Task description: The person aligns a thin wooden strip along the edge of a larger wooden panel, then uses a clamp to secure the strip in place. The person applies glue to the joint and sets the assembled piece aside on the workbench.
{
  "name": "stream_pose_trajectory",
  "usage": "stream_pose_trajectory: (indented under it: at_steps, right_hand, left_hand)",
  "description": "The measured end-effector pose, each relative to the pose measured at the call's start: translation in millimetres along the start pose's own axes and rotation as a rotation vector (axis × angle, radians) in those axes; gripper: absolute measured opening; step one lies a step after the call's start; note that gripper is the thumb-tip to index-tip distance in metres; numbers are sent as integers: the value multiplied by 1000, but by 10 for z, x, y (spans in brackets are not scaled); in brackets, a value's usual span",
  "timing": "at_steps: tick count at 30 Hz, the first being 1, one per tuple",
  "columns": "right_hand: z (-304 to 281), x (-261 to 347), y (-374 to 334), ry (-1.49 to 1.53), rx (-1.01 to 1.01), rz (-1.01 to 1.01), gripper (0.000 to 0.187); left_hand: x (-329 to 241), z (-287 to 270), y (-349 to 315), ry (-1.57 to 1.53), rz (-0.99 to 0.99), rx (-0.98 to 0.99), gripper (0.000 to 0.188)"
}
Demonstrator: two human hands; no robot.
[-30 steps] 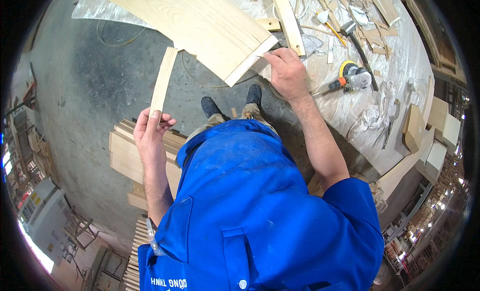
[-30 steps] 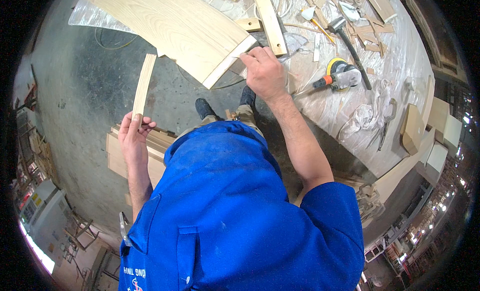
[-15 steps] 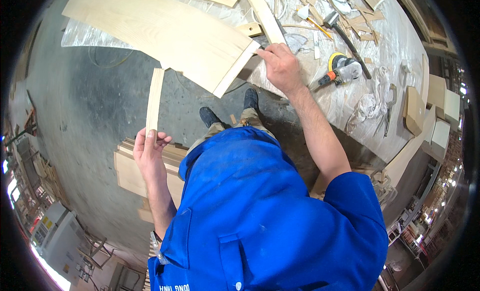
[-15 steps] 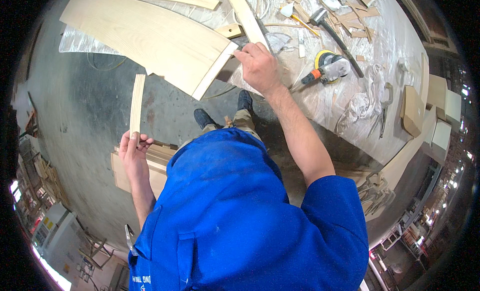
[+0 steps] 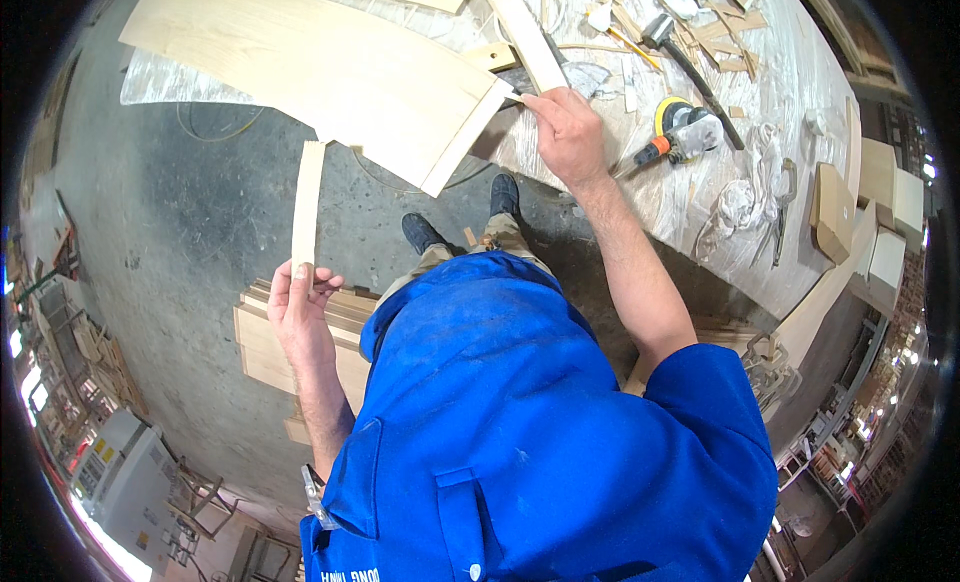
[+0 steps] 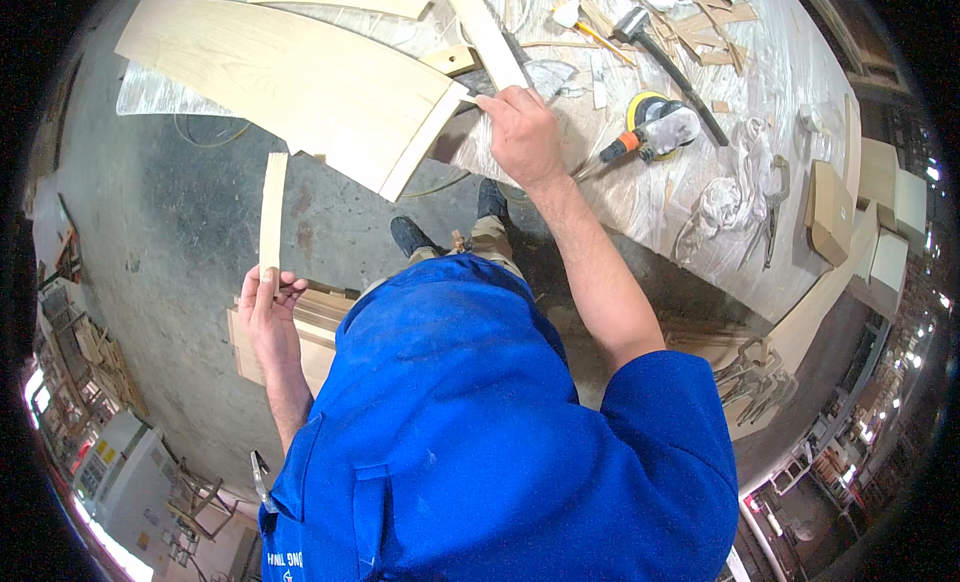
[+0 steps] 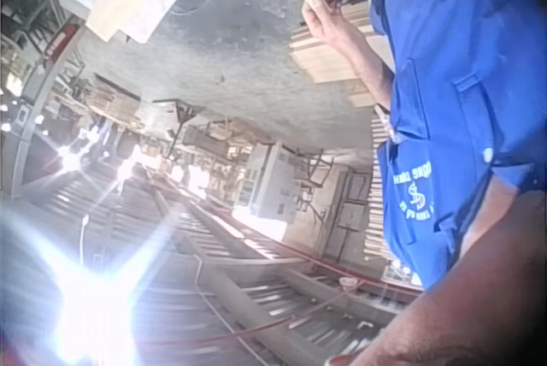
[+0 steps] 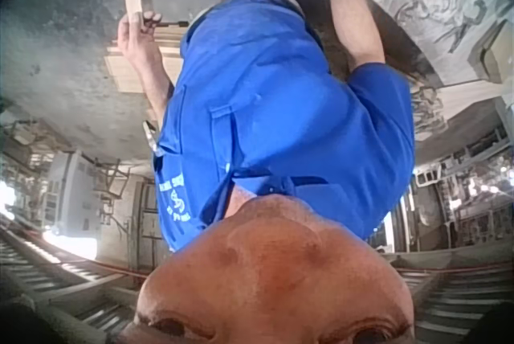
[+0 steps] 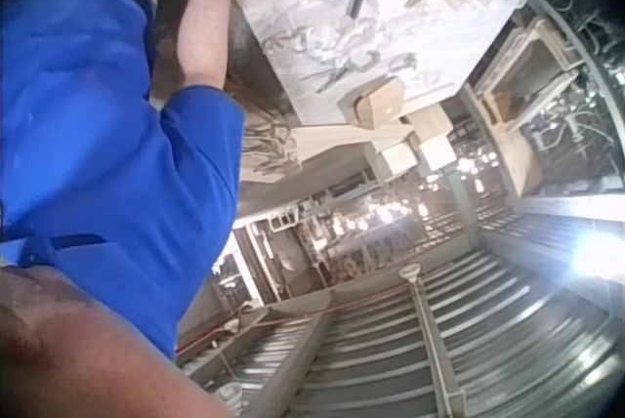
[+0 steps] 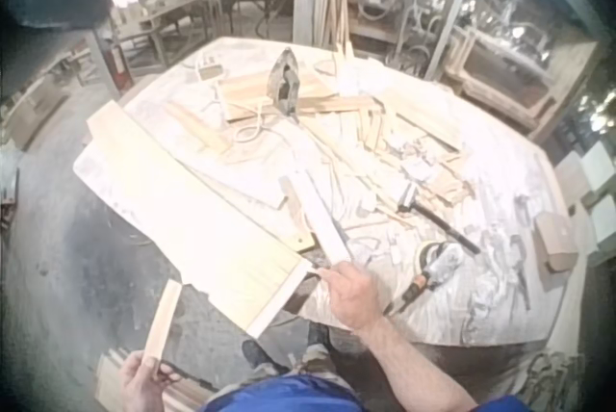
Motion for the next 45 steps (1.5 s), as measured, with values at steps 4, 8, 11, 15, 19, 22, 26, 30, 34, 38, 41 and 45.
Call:
stream_pose_trajectory:
  at_steps: [4,8,11,15,19,22,26,30,34,38,41,45]
  right_hand:
    - [-29,102,-82,83,-47,62,19]
    - [-42,109,-7,169,-25,246,17]
    - [117,-21,-5,409,98,527,18]
    - [146,-42,49,643,300,832,21]
    - [252,-103,28,752,321,872,20]
    - [245,-81,-58,782,358,921,19]
    - [206,9,-286,904,368,1011,18]
    - [184,30,-348,924,234,981,17]
    - [74,149,-123,244,-107,435,19]
    - [87,194,-83,82,-112,269,23]
    - [131,222,-171,50,-102,216,24]
    - [137,342,-334,58,-75,171,25]
  left_hand:
    - [-5,20,5,6,-5,5,15]
    - [-9,38,14,18,-7,11,15]
    - [-28,54,16,16,-7,12,15]
    - [-23,42,13,15,-13,12,15]
    - [-1,41,5,23,-2,9,14]
    - [-3,54,-8,25,-1,3,14]
    - [0,33,-2,16,-2,-4,14]
    - [-11,16,2,18,-4,-4,14]
    - [-12,12,12,32,-9,16,15]
    - [-29,34,22,36,-21,42,16]
    - [-24,-10,37,33,-14,30,16]
    - [-34,-27,21,42,-22,11,16]
Point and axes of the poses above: each hand's wrist, its own y-axis towards the middle knuckle, its own z-axis out of the palm, x = y × z, the point moved 3 cm from there along y, towards the middle knuckle, and after that the axes turned 15 degrees about -y, right-handed, at the moved point
